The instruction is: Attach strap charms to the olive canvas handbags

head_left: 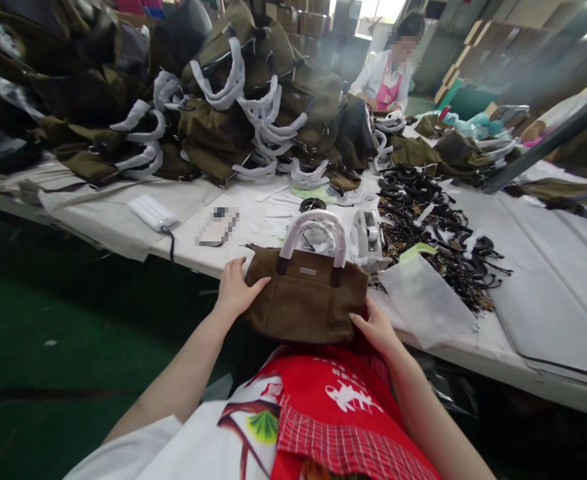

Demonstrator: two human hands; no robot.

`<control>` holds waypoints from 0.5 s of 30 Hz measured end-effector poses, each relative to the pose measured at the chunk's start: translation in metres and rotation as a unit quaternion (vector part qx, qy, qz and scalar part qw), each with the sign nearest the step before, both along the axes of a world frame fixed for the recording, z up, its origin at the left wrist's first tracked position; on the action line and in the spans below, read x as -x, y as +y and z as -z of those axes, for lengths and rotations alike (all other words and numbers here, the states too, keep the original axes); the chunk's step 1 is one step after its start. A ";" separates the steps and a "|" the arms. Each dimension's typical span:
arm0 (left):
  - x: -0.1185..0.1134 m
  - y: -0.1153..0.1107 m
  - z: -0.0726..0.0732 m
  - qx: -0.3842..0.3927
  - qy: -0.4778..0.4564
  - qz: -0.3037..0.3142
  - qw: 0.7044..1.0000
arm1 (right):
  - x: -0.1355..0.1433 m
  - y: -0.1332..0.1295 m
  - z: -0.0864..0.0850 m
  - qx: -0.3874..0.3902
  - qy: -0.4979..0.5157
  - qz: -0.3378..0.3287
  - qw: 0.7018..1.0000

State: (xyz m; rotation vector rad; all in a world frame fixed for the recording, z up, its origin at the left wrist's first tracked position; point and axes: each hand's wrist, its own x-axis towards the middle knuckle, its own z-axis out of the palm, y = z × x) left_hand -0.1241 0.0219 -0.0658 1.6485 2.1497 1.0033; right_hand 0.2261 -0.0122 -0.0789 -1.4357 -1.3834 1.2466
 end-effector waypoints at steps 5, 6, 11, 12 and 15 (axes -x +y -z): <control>0.002 0.005 0.032 0.023 -0.062 -0.041 0.997 | 0.001 0.006 0.016 -0.047 -0.080 0.054 0.994; 0.001 0.001 0.032 0.027 -0.073 -0.027 0.997 | -0.001 0.005 0.014 -0.046 -0.060 0.058 0.995; -0.007 -0.042 0.044 -0.057 -0.022 0.024 0.998 | -0.006 -0.014 0.019 0.005 0.081 0.029 0.996; -0.008 -0.051 0.052 -0.064 -0.013 0.025 0.998 | -0.006 -0.018 0.024 0.005 0.071 0.035 0.997; -0.010 -0.071 0.076 -0.039 -0.004 0.008 0.999 | -0.003 -0.027 0.038 -0.012 -0.009 0.059 0.998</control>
